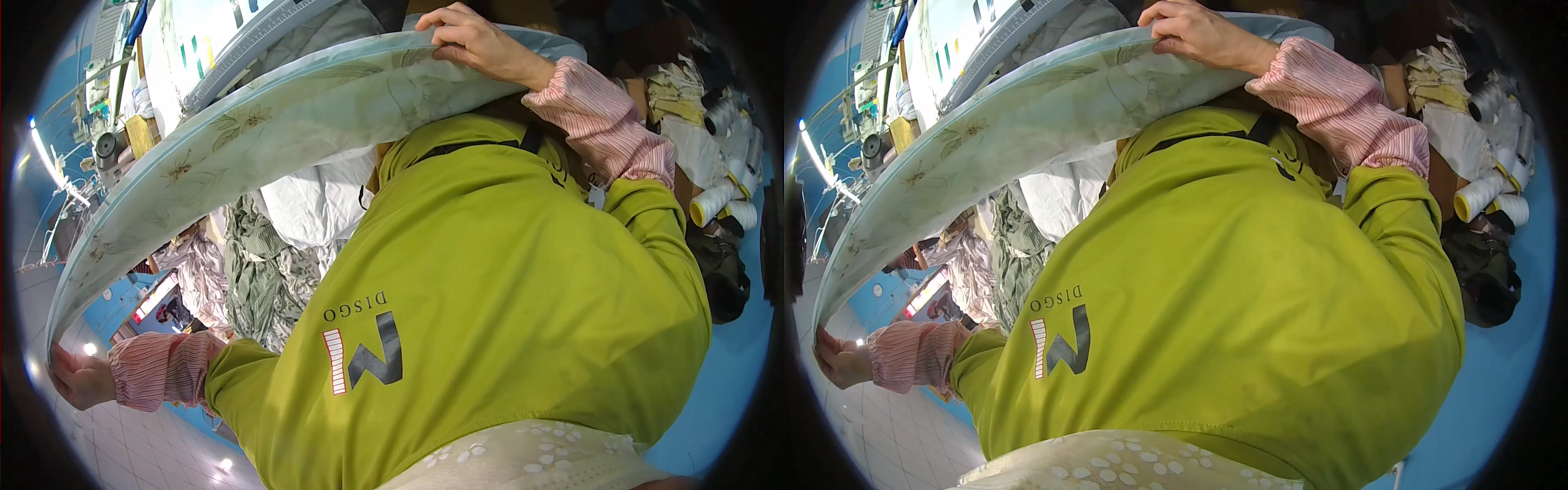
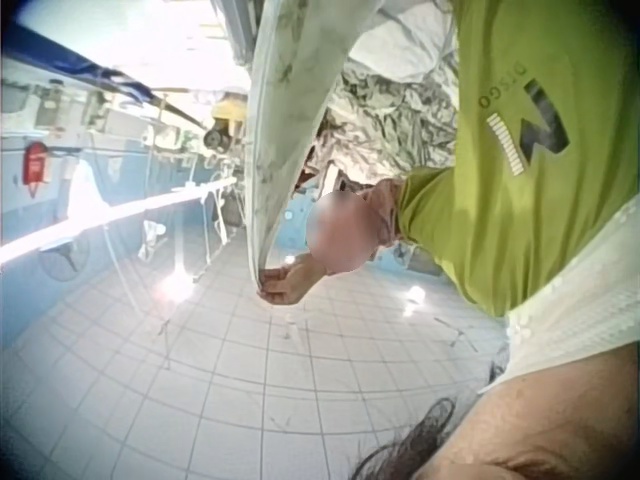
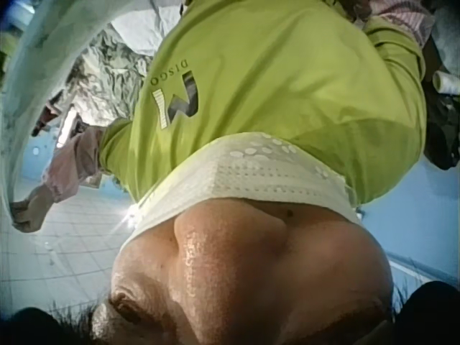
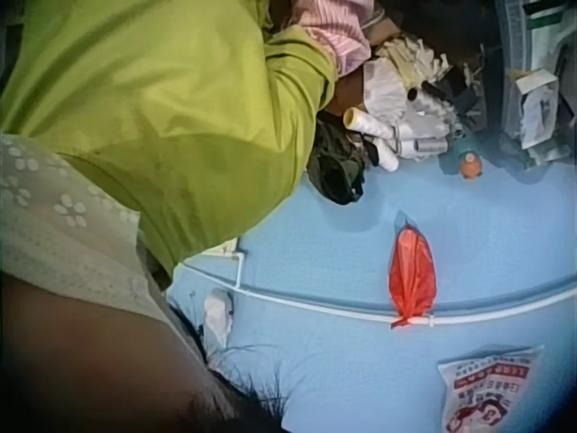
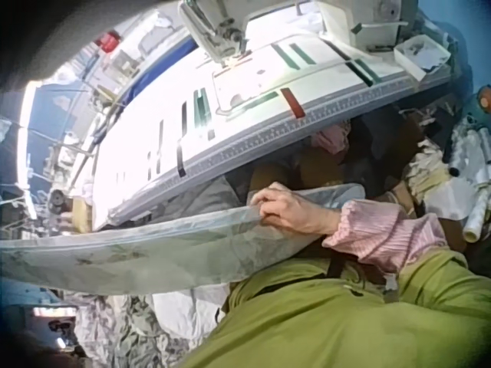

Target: Sewing and assembling white pillow covers using an industrial sewing machine.

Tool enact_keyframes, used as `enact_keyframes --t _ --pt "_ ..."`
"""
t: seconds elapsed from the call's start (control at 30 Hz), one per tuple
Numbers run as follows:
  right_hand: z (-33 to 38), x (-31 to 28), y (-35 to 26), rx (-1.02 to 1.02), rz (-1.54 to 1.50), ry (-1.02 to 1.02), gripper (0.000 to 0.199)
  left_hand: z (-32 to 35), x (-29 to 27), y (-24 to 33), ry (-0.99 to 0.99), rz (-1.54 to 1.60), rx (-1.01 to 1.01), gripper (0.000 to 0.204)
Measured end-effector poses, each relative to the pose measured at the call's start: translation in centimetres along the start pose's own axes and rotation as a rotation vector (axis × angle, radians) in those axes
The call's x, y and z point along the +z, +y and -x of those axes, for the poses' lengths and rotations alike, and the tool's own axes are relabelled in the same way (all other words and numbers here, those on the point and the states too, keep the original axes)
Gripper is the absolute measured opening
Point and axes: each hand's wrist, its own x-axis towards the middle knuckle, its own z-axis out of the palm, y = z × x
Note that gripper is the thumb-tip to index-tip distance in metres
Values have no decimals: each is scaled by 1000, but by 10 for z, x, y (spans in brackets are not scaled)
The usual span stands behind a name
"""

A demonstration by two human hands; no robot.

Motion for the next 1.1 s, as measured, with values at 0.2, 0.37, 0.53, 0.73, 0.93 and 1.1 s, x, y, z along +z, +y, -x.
enact_keyframes --t 0.2,0.37,0.53,0.73,0.93,1.1 --pt "10 11 32 -255 92 136 14 26 17 19 45 105 -57 12" --pt "24 -6 -1 -23 49 168 18 17 -2 1 13 -38 -89 17" --pt "40 -19 -21 177 21 196 20 17 -9 -7 28 -147 -131 18" --pt "41 -26 -24 278 -18 199 22 16 -17 -9 29 -181 -84 16" --pt "31 -36 -17 373 -62 75 17 24 -29 -6 85 -186 -86 18" --pt "14 -43 -10 406 -94 -54 13 16 -49 -18 73 -266 -33 21"
